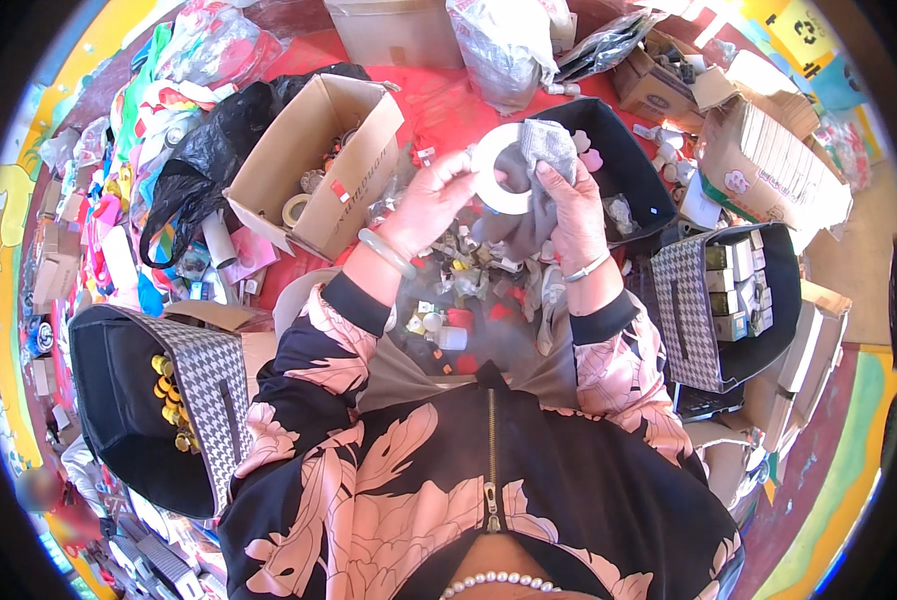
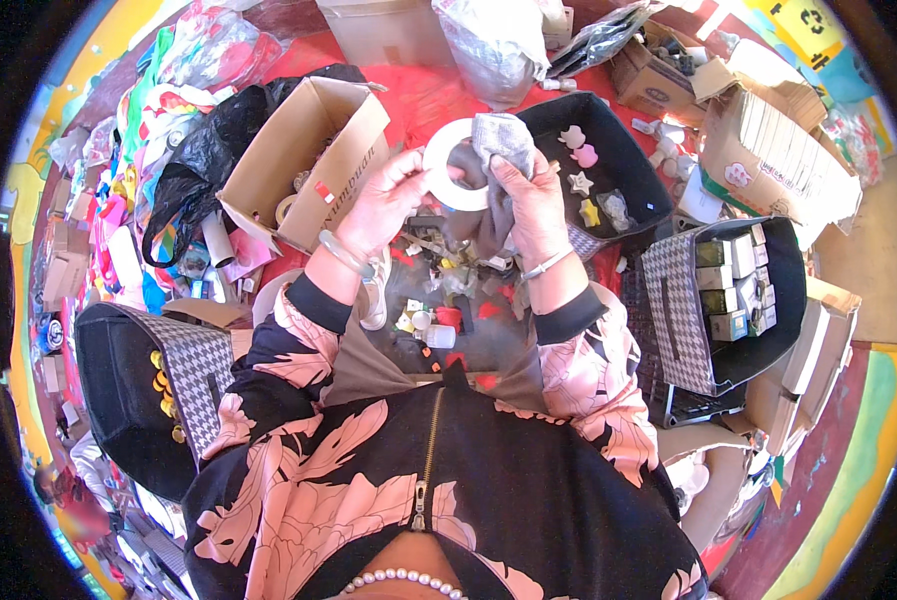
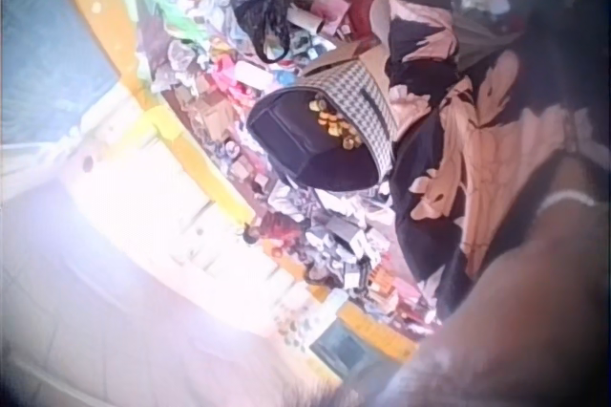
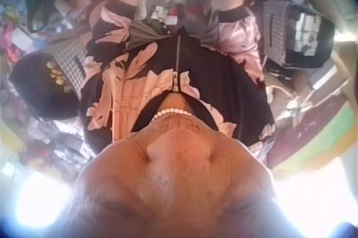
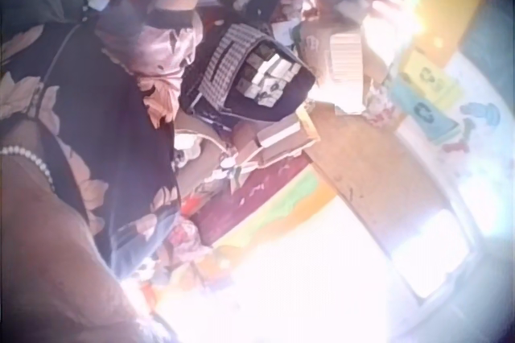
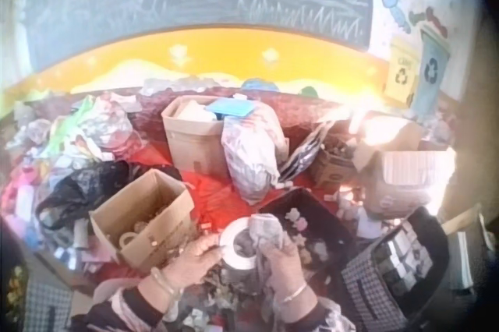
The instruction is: The person picks up various small objects including plastic caps, toys, and rolls of tape from the floor and wipes each one with a grey cloth.
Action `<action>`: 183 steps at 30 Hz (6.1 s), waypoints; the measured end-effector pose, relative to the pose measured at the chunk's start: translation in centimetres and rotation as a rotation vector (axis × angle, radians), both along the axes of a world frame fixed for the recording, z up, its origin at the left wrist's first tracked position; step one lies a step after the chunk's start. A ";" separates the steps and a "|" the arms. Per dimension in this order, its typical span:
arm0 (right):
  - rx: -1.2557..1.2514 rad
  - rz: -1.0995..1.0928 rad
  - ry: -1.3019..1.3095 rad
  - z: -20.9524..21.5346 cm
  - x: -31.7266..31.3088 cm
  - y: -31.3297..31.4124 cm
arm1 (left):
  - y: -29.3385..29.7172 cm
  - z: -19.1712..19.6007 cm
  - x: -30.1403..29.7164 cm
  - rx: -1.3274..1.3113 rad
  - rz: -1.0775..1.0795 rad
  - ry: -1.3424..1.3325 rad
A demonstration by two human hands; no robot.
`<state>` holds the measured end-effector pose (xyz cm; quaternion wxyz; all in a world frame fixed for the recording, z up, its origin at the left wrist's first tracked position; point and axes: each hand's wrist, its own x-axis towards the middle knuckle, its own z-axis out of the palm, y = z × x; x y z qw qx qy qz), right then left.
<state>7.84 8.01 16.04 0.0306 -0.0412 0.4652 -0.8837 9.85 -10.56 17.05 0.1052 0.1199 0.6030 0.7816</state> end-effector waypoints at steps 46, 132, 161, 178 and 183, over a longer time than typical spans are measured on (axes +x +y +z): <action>0.042 -0.070 -0.133 -0.7 -1.0 0.1 | 2.1 -1.5 -2.1 0.159 0.187 -0.311; 0.588 0.142 0.089 0.9 -0.7 2.9 | 0.3 -0.2 -1.0 0.074 -0.385 -0.129; -0.117 -0.187 -0.001 -0.4 -2.8 4.9 | 1.3 -2.2 -1.2 0.287 0.118 -0.219; 0.818 -0.034 0.212 0.5 -0.4 2.2 | 0.6 -2.2 -0.1 -0.120 -0.308 -0.172; 1.160 0.213 0.774 1.2 0.5 1.5 | 1.1 -2.4 0.5 -0.342 -0.523 -0.220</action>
